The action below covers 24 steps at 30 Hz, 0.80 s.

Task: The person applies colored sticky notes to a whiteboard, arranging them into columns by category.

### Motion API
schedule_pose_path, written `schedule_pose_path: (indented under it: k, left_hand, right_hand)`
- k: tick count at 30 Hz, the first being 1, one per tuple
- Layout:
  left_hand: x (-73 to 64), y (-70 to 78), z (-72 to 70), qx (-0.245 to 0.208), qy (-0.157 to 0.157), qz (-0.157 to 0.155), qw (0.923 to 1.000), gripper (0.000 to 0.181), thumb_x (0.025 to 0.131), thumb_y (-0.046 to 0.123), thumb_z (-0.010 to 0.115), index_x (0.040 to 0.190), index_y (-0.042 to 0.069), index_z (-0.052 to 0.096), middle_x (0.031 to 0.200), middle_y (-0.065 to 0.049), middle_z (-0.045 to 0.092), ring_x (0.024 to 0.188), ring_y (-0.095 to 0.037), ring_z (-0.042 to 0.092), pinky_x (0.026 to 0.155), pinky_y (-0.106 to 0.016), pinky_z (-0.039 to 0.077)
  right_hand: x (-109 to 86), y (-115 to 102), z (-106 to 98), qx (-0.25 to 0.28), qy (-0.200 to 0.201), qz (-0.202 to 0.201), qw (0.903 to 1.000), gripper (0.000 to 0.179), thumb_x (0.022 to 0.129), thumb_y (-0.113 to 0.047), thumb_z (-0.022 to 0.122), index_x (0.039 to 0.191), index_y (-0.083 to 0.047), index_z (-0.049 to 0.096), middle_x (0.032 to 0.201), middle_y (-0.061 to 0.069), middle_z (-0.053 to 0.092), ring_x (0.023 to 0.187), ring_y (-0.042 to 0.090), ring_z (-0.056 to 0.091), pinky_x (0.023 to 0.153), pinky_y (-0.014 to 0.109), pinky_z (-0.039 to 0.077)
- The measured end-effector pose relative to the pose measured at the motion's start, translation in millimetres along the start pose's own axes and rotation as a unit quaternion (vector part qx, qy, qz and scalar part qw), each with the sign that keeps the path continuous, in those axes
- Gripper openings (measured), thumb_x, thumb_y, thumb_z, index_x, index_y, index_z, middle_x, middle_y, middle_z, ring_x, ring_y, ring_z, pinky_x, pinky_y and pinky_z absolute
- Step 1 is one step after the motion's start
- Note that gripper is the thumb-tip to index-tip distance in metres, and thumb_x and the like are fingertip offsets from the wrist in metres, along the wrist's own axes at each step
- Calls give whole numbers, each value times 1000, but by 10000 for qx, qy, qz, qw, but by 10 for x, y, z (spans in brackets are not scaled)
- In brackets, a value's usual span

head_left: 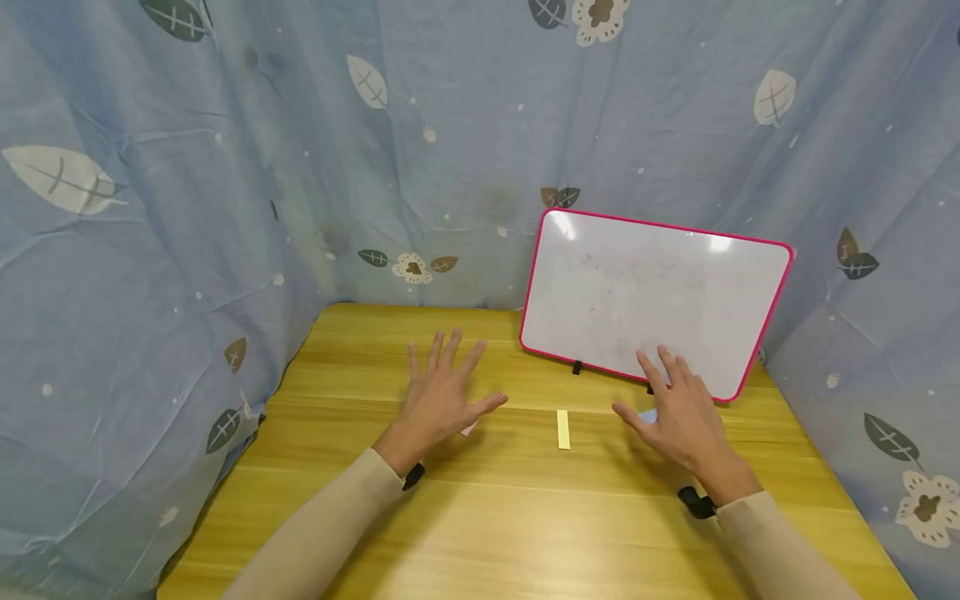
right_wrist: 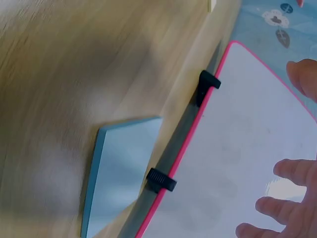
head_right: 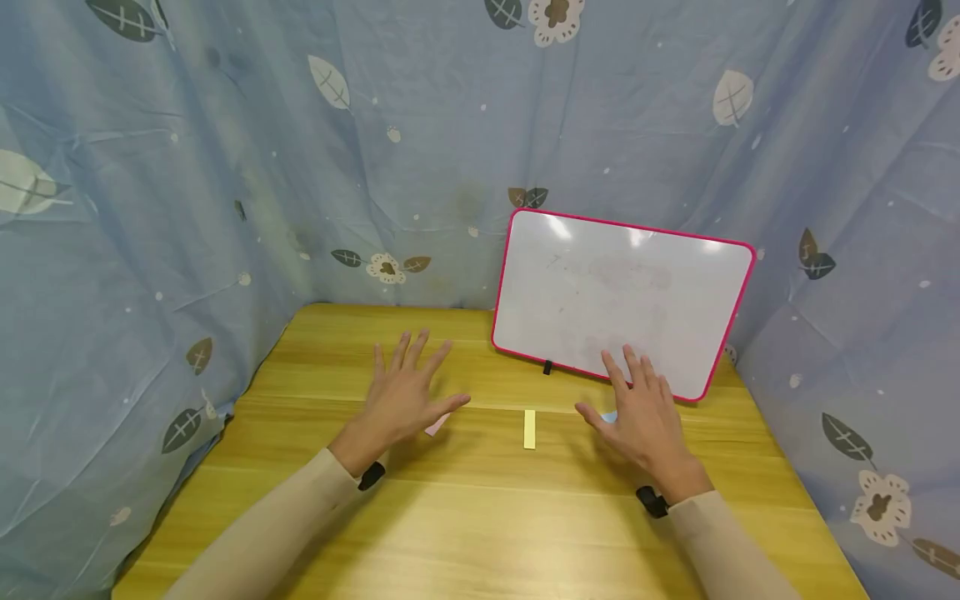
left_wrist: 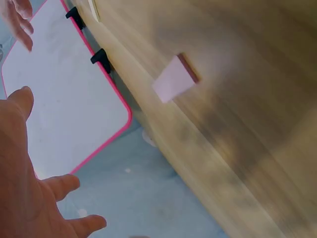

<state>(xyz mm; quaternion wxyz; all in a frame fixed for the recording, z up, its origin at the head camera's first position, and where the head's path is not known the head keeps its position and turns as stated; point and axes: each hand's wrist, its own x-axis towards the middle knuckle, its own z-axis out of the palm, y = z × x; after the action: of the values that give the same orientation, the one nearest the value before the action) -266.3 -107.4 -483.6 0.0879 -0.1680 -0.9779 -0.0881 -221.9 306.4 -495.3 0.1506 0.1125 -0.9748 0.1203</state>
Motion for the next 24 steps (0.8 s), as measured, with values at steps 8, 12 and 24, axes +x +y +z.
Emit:
schedule_pose_path:
  k: [8, 12, 24]
  left_hand:
    - [166, 208, 47, -199, 38, 320, 9993, 101, 103, 94, 53, 184, 36, 38, 195, -14, 25, 183, -46, 21, 140, -86, 9]
    - [253, 298, 77, -200, -21, 430, 9989, 99, 104, 93, 52, 184, 37, 36, 195, -11, 26, 182, -44, 23, 141, -85, 11]
    - [438, 530, 208, -295, -283, 811, 9959, 87, 110, 83, 56, 181, 34, 44, 190, -9, 38, 178, -40, 35, 144, -76, 23]
  right_hand:
    - [1, 122, -24, 15, 174, -6, 9998, 96, 106, -56, 81, 178, -4, 45, 181, 35, 42, 154, 66, 52, 121, 84, 47]
    - [28, 155, -29, 46, 257, -47, 9996, 93, 105, -49, 85, 176, -3, 48, 176, 36, 46, 144, 67, 58, 111, 83, 54]
    - [98, 248, 6, 418, 162, 55, 9990, 75, 108, -32, 85, 169, 0, 56, 164, 36, 54, 129, 59, 65, 91, 73, 65]
